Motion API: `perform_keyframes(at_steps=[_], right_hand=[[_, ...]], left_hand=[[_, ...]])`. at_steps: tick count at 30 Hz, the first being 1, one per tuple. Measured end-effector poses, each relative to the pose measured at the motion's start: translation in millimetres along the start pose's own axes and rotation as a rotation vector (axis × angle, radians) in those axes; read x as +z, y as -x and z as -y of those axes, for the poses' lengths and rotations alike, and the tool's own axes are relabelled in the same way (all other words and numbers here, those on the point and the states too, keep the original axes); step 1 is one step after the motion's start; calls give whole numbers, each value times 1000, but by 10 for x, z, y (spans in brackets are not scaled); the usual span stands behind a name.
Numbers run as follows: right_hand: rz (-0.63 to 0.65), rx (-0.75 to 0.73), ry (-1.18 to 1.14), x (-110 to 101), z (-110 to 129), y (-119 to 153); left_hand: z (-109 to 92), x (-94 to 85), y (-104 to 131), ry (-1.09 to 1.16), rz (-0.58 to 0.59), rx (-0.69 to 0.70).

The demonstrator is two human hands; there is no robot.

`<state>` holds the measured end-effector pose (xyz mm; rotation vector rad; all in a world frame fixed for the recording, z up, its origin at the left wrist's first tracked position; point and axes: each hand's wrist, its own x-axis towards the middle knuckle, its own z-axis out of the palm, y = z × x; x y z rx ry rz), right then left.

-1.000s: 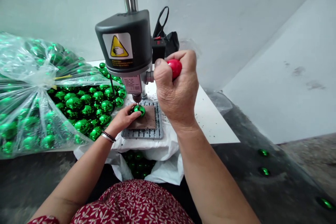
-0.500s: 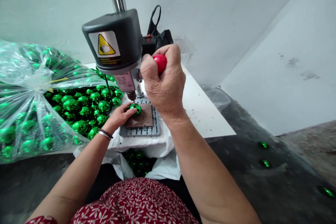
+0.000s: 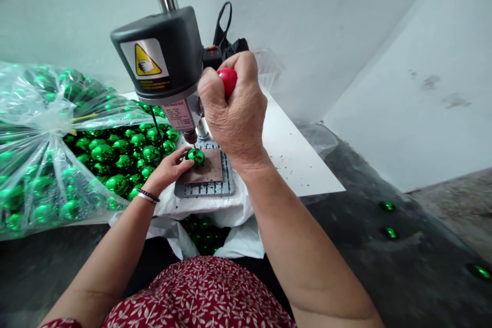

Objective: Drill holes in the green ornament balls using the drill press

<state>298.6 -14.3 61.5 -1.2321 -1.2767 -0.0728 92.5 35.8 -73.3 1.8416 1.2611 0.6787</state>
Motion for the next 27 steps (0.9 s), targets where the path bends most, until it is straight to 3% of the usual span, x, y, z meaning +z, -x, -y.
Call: perform_keyframes(at_steps=[9, 13, 16, 18, 22, 27], right_hand=[[11, 46, -51, -17, 94, -28], [169, 86, -163, -136, -110, 45], [455, 218, 66, -171, -491, 405], [690, 177, 242, -145, -735, 773], [666, 197, 261, -96, -971, 1398], [681, 240, 200, -194, -806, 1546]], left_hand=[[-130, 38, 35, -269, 11, 17], [-155, 21, 163, -352, -25, 15], [-126, 90, 339, -364, -84, 2], [-102, 184, 472, -333, -118, 56], [-95, 414, 701, -213, -136, 118], [-133, 602, 863, -17, 5, 176]])
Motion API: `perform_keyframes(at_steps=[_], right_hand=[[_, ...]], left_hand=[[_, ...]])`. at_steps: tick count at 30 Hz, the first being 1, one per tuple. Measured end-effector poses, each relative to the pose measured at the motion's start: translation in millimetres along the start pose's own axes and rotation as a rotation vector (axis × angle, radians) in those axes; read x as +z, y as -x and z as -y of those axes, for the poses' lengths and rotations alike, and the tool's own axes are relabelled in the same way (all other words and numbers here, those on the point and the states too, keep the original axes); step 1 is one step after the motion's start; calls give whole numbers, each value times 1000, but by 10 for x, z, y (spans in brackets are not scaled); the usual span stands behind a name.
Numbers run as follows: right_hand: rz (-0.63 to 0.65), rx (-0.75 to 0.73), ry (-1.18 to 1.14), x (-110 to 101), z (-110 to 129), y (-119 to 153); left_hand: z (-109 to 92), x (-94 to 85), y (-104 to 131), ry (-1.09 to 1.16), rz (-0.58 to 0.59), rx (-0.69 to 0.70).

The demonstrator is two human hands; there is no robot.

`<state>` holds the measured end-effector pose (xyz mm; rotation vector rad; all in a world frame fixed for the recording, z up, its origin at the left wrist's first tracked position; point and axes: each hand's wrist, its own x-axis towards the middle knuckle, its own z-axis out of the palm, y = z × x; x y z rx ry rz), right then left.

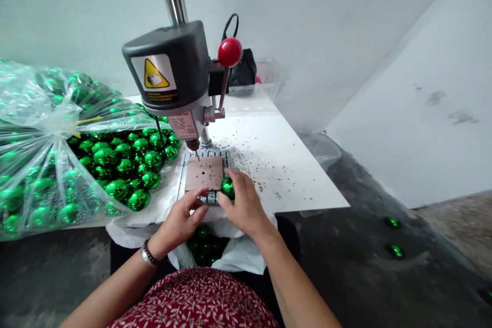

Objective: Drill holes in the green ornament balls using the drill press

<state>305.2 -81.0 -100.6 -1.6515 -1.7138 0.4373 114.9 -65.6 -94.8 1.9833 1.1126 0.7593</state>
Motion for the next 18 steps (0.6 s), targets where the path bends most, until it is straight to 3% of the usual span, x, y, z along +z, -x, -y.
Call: perform_keyframes(at_steps=[4, 9, 12, 18], right_hand=[[165, -20, -80, -44, 256, 94], [315, -52, -173, 22, 404, 77], [255, -28, -248, 39, 401, 2], [-1, 64, -202, -2, 214, -96]], left_hand=[[-16, -34, 45, 134, 78, 90], [-92, -240, 40, 174, 158, 3], [-138, -339, -46, 222, 115, -99], [44, -431, -426, 262, -208, -298]])
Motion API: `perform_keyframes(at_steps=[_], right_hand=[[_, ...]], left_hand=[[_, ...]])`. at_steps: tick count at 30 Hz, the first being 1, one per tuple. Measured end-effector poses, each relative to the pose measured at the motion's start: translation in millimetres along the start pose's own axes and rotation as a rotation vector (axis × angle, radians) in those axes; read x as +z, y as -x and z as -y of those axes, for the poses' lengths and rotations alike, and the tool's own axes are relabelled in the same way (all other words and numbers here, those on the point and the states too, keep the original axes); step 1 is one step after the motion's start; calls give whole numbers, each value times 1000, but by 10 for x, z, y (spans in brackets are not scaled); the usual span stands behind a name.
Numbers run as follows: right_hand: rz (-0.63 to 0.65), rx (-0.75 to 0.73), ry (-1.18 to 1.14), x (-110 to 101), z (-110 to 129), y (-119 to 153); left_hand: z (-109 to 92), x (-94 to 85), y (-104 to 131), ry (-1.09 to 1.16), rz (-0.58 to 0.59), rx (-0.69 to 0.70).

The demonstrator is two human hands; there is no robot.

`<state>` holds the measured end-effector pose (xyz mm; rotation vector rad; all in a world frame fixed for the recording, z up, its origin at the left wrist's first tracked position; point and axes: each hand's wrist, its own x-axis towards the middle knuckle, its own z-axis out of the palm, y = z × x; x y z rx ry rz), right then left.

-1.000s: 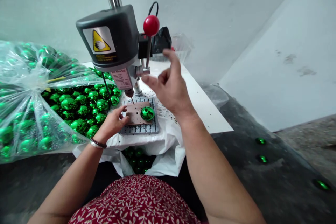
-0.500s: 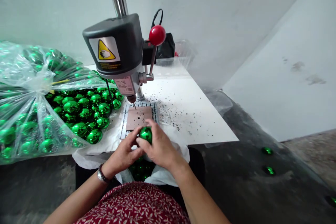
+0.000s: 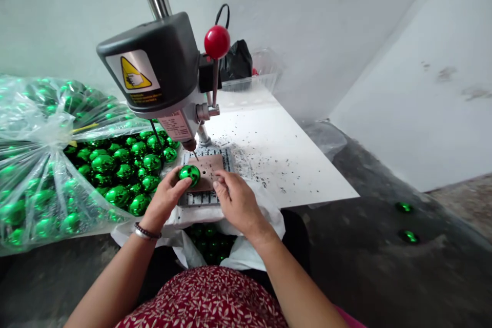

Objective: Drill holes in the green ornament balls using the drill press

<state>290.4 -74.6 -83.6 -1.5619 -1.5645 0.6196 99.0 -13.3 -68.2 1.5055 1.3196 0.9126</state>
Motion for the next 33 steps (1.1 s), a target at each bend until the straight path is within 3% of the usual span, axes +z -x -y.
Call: perform_keyframes(at_steps=[5, 14, 19, 26, 33], right_hand=[[-27, -33, 87, 14, -100, -129], [232, -132, 149, 66, 6, -798], [299, -117, 168, 18, -10, -845], [286, -38, 168, 45, 16, -914], [270, -10, 85, 24, -45, -955]], left_hand=[[96, 35, -242, -59, 0, 19], [-75, 21, -284, -217, 73, 57], [-68, -9, -267, -316, 99, 103], [-105, -42, -428, -326, 146, 75], [-108, 17, -470, -221, 166, 44]])
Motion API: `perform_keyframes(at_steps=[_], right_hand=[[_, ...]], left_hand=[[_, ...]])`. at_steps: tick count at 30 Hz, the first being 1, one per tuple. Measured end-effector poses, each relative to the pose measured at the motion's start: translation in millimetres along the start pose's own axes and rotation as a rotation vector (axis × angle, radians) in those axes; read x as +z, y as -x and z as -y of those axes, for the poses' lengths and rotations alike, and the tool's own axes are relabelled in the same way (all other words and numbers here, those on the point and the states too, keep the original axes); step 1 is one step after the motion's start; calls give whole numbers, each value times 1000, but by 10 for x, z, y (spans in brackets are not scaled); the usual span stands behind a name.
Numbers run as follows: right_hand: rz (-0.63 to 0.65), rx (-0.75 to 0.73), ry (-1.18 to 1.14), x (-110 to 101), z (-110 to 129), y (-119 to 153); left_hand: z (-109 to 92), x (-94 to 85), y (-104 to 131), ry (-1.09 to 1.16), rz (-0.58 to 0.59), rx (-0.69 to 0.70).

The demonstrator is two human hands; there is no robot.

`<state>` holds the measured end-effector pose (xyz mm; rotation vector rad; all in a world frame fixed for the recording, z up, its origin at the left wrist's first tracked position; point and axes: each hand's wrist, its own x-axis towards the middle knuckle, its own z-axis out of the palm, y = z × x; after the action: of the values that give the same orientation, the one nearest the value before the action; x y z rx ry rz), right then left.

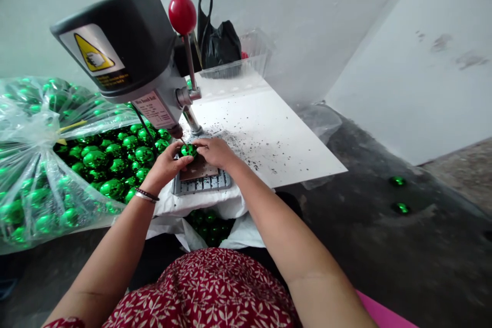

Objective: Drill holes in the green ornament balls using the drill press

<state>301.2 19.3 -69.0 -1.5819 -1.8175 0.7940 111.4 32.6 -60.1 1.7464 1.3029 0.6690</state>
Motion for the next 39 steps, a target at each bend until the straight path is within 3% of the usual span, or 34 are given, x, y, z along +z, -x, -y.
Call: perform_keyframes(at_steps=[5, 14, 18, 24, 30, 39], right_hand=[[0, 22, -58, -9, -23, 103], [38, -18, -86, -5, 36, 288], [70, -17, -51, 0, 72, 159], [110, 30, -91, -37, 0, -70], [121, 59, -156, -5, -96, -165], [106, 40, -185, 29, -160, -198]], left_hand=[[68, 100, 42, 19, -73, 27], [8, 229, 196, -100, -133, 32], [28, 170, 106, -40, -61, 8], [56, -41, -53, 196, 230, -67], [52, -101, -138, 318, 235, -138], [60, -123, -187, 274, 244, -41]])
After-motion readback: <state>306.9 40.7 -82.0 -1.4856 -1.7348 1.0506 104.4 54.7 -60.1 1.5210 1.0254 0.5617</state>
